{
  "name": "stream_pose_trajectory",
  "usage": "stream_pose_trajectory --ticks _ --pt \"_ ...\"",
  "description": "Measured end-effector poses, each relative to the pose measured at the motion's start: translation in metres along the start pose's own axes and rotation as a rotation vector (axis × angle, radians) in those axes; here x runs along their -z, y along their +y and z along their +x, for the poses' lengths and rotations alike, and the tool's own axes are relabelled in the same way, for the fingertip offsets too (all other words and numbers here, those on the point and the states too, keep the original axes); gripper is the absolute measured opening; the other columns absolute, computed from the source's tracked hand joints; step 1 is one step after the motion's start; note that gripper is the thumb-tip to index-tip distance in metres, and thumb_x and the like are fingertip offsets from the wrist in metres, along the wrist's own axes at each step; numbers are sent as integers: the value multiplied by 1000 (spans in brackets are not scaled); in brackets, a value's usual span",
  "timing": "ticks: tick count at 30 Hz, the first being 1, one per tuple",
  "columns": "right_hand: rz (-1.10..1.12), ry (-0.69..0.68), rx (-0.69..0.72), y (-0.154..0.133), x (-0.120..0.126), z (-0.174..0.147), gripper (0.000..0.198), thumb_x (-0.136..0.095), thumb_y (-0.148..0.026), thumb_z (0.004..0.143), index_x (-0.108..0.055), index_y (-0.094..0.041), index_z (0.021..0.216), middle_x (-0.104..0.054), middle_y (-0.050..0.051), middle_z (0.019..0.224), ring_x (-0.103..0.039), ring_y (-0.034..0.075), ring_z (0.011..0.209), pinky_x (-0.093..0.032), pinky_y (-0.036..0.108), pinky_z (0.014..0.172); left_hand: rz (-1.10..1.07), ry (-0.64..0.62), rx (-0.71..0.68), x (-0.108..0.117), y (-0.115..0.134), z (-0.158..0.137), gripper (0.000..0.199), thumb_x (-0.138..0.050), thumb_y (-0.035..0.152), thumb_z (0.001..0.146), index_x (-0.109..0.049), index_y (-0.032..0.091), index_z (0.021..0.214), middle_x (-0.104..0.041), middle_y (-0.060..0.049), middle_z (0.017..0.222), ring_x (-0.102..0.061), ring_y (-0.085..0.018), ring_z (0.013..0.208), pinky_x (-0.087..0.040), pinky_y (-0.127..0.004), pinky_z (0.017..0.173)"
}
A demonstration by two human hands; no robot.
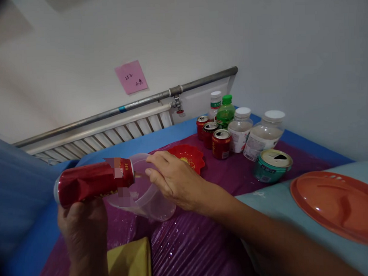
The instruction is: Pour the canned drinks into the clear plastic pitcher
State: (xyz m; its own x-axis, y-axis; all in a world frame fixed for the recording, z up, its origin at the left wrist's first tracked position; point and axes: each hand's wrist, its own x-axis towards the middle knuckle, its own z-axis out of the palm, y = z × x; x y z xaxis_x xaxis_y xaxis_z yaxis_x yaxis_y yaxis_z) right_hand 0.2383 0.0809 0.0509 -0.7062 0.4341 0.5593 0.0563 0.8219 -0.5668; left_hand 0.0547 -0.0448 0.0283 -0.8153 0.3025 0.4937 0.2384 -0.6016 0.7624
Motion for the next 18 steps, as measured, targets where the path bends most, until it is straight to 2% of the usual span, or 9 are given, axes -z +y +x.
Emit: stream_pose_trajectory --ticks 3,8,11,14,18 --pt "12 -10 -12 0 0 -1 26 -40 -27 102 -55 -18 121 -63 11 119 -60 22 111 -50 43 98 46 10 -9 -1 2 -2 53 -80 26 59 -70 25 112 -70 2 111 -62 -19 109 -44 -34 107" --pt "8 -16 -21 0 0 0 27 -40 -28 102 -55 -16 120 -64 12 117 -60 23 111 -49 45 99 74 14 -3 5 -2 -4 61 -80 29 60 -67 26 119 -69 0 121 -60 -24 117 -42 -41 110" --pt "9 -18 -18 0 0 0 26 -39 -27 102 -56 -17 118 -64 12 117 -60 23 110 -49 44 99 62 30 -54 5 -3 -4 59 -79 27 61 -69 25 119 -69 1 124 -59 -22 119 -39 -36 112" --pt "17 -20 -31 -1 1 0 26 -39 -27 102 -56 -16 119 -64 12 117 -60 22 109 -49 42 98 60 61 -32 1 2 -5 57 -79 21 61 -70 27 118 -69 3 123 -59 -18 117 -37 -31 113" --pt "31 -9 -37 -2 1 -1 25 -40 -27 102 -57 -18 119 -65 10 117 -61 21 108 -50 41 97 36 35 15 -3 8 -7 55 -81 23 60 -72 27 114 -70 3 120 -57 -22 122 -39 -33 112"
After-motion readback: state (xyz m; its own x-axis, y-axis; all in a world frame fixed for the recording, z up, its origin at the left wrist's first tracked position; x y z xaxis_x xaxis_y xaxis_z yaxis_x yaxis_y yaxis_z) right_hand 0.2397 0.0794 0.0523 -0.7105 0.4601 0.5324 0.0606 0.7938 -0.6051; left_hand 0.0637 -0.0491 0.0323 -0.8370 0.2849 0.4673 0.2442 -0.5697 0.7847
